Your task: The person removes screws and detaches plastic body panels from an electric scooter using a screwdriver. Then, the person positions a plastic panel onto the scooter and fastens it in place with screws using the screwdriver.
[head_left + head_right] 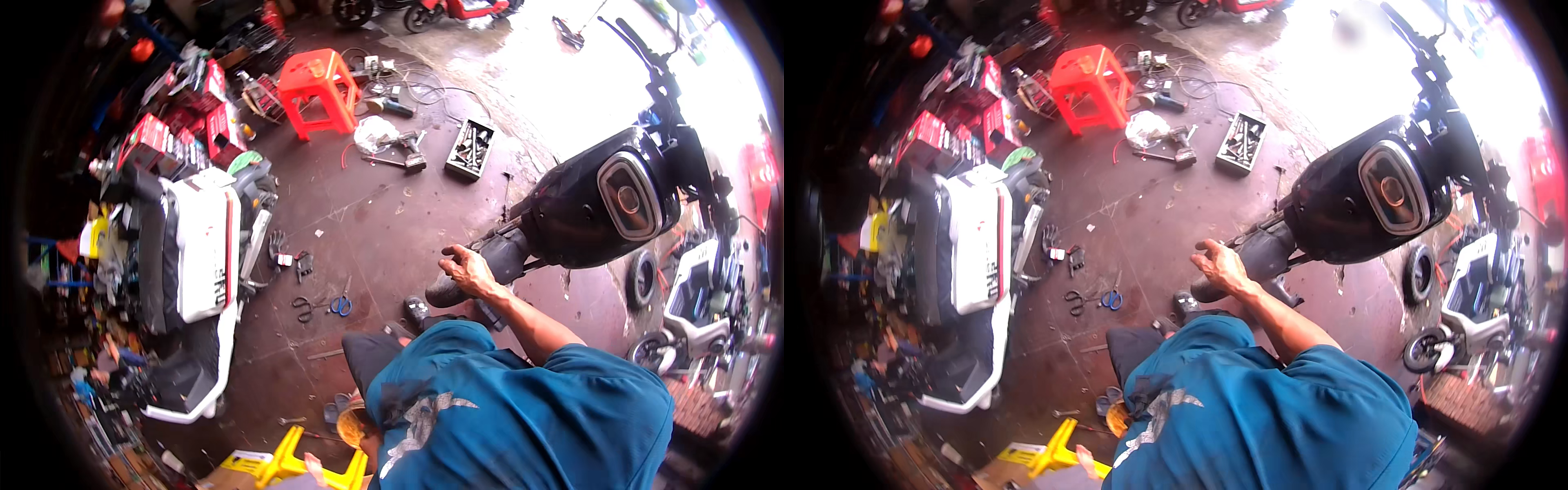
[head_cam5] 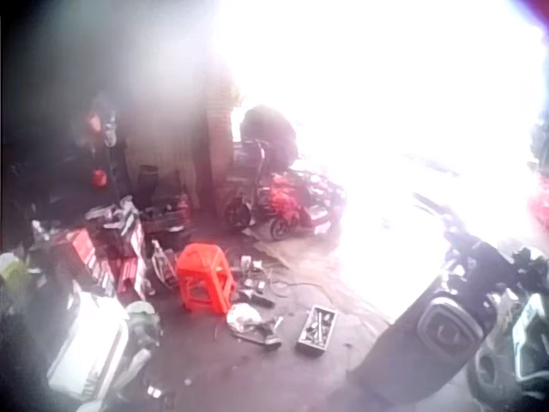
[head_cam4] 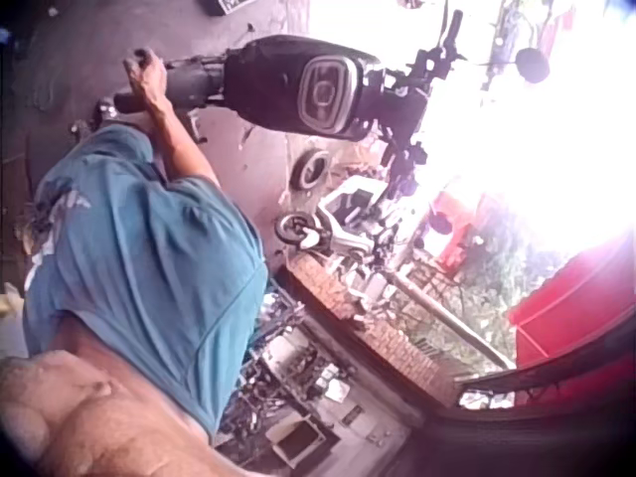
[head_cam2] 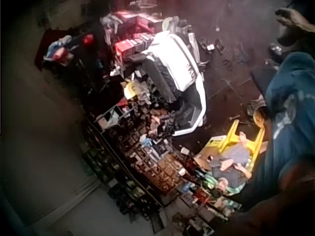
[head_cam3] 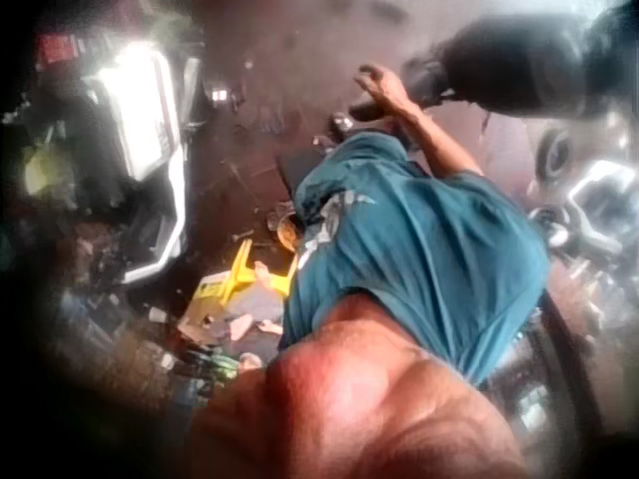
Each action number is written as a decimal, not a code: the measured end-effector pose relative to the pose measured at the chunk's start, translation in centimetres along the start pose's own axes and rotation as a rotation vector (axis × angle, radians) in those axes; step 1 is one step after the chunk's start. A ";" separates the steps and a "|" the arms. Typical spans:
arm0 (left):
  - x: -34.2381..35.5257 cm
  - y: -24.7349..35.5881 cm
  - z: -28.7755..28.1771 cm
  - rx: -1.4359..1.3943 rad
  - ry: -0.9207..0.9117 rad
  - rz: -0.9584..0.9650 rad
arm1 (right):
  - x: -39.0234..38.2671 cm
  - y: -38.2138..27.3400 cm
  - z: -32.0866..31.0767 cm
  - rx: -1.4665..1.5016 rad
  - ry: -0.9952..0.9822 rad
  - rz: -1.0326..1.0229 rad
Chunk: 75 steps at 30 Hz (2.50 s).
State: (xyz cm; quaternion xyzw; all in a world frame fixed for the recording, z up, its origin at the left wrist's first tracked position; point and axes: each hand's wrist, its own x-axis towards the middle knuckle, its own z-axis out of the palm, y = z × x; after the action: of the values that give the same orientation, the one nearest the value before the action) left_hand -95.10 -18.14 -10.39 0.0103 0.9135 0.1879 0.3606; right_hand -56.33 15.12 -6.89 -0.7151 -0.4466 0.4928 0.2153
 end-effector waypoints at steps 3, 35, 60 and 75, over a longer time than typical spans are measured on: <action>3.4 3.9 -1.9 0.074 -0.048 0.046 | 1.5 1.4 1.3 0.042 0.084 0.042; 3.8 66.4 40.3 0.931 -0.474 1.030 | 12.5 -4.2 -20.8 0.306 0.965 0.260; -12.9 91.6 68.2 1.061 -0.732 1.432 | 31.7 -7.7 -34.5 0.468 1.207 0.475; -9.2 104.6 83.9 1.192 -0.785 1.623 | 38.6 -11.5 -42.7 0.466 1.562 0.762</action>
State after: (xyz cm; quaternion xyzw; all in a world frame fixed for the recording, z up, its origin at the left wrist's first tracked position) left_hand -44.93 105.80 -23.86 0.8457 0.3993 -0.1205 0.3328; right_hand -18.53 59.52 -0.08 -0.8841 0.2058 -0.0179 0.4191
